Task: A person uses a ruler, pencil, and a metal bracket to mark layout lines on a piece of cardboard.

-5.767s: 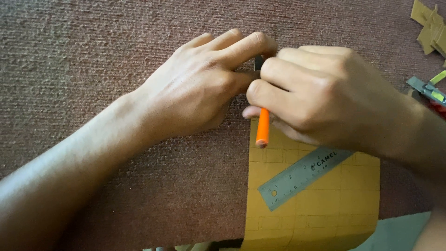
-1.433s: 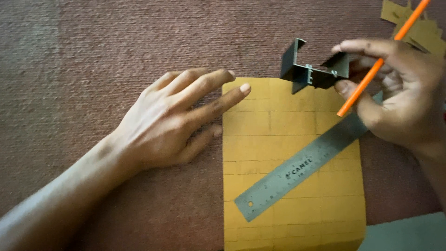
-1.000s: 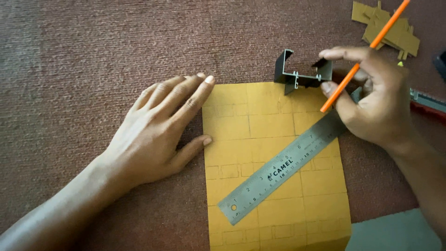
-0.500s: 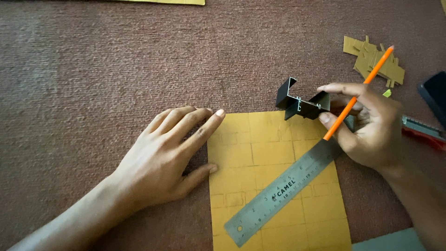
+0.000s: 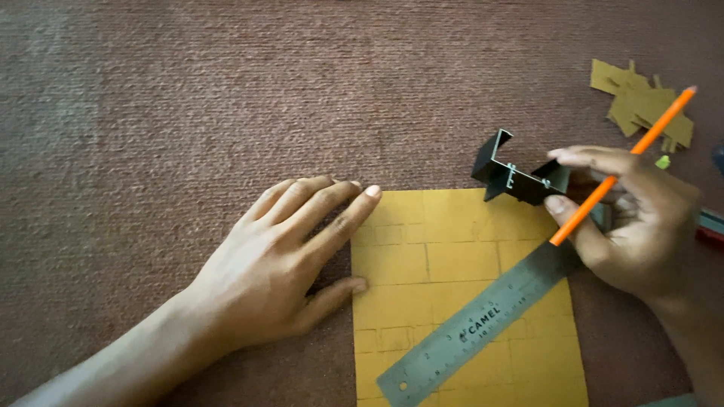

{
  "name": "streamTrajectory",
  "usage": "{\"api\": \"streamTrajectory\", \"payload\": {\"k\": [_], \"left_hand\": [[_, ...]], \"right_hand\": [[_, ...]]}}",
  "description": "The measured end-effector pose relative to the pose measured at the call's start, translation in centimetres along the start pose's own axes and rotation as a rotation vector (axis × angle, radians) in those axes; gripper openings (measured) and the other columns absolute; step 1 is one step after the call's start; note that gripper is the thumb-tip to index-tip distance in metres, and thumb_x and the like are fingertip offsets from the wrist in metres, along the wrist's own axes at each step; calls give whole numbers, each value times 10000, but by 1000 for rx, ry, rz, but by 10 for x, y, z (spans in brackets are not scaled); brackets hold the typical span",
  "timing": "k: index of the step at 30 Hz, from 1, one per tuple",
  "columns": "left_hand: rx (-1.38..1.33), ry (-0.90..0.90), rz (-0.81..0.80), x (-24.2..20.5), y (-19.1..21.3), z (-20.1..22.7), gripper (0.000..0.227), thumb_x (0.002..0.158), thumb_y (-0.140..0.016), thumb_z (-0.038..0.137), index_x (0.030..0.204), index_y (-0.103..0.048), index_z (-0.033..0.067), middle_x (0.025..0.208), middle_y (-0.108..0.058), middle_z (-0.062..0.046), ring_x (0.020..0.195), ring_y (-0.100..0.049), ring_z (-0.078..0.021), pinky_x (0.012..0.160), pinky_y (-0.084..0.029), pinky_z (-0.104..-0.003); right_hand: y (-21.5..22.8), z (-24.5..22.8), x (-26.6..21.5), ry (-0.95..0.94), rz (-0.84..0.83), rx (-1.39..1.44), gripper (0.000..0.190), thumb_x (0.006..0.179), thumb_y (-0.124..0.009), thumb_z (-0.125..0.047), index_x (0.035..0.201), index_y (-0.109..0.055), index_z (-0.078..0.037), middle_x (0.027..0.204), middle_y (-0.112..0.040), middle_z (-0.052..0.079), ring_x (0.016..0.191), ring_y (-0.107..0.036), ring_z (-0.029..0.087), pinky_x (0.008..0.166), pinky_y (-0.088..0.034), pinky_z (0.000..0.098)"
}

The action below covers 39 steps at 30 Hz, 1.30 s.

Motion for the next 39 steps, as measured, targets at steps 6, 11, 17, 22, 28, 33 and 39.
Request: {"api": "streamTrajectory", "payload": {"k": [6,11,17,22,28,33,39], "left_hand": [[-26,-4,-3,0,1,0,715,983,-605,480,1513,-444,28,1410,-573,-164,1246,-559,-369,1060,-433,-509],[-28,-13,-1,0,0,-1,701,969,-620,477,1488,-477,27,1396,-582,-178,1238,-560,-385,1058,-438,-512],[-17,-10,-5,0,-1,-2,622,945,-655,473,1399,-576,55,1402,-570,-201,1232,-557,-404,1056,-437,-536],[9,6,-14,-1,-2,-2,582,934,-656,485,1363,-619,94,1430,-563,-185,1235,-561,-410,1055,-440,-544],[6,6,-20,-2,-3,-2,581,942,-643,489,1365,-612,92,1421,-566,-194,1244,-559,-409,1046,-443,-555],[-8,-3,-5,-1,-1,-2,577,930,-674,470,1348,-624,75,1401,-578,-198,1225,-567,-410,1032,-452,-547],[-4,4,-16,-1,-2,-3,582,929,-670,479,1359,-618,90,1415,-567,-189,1239,-556,-401,1051,-440,-549]], "right_hand": [[-2,0,-1,-20,1,42,314,890,-715,180,1186,-614,205,1266,-671,371,1195,-684,417,1104,-550,449],[-2,-1,1,6,1,10,294,879,-742,153,1151,-631,156,1240,-698,336,1177,-705,394,1097,-556,437],[-1,-3,0,13,-6,-22,236,892,-756,100,1105,-654,113,1215,-721,312,1131,-725,375,1059,-563,428],[0,-5,1,14,-10,-16,236,871,-776,95,1074,-658,121,1201,-722,327,1117,-732,383,1037,-570,429],[0,-6,1,15,-12,-29,215,882,-772,94,1063,-660,123,1196,-726,332,1099,-737,383,1008,-572,421],[0,-4,0,19,-10,-42,231,868,-786,85,1066,-670,122,1192,-728,330,1106,-737,384,1022,-568,423],[0,-4,0,29,-18,-43,228,873,-778,87,1068,-665,119,1187,-730,325,1112,-738,390,1031,-573,433]]}}
Point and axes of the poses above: each hand's wrist, its own x-axis towards the middle knuckle, its own y-axis out of the back of the hand, z = x × y, the point moved 3 cm from there along x, towards the middle knuckle
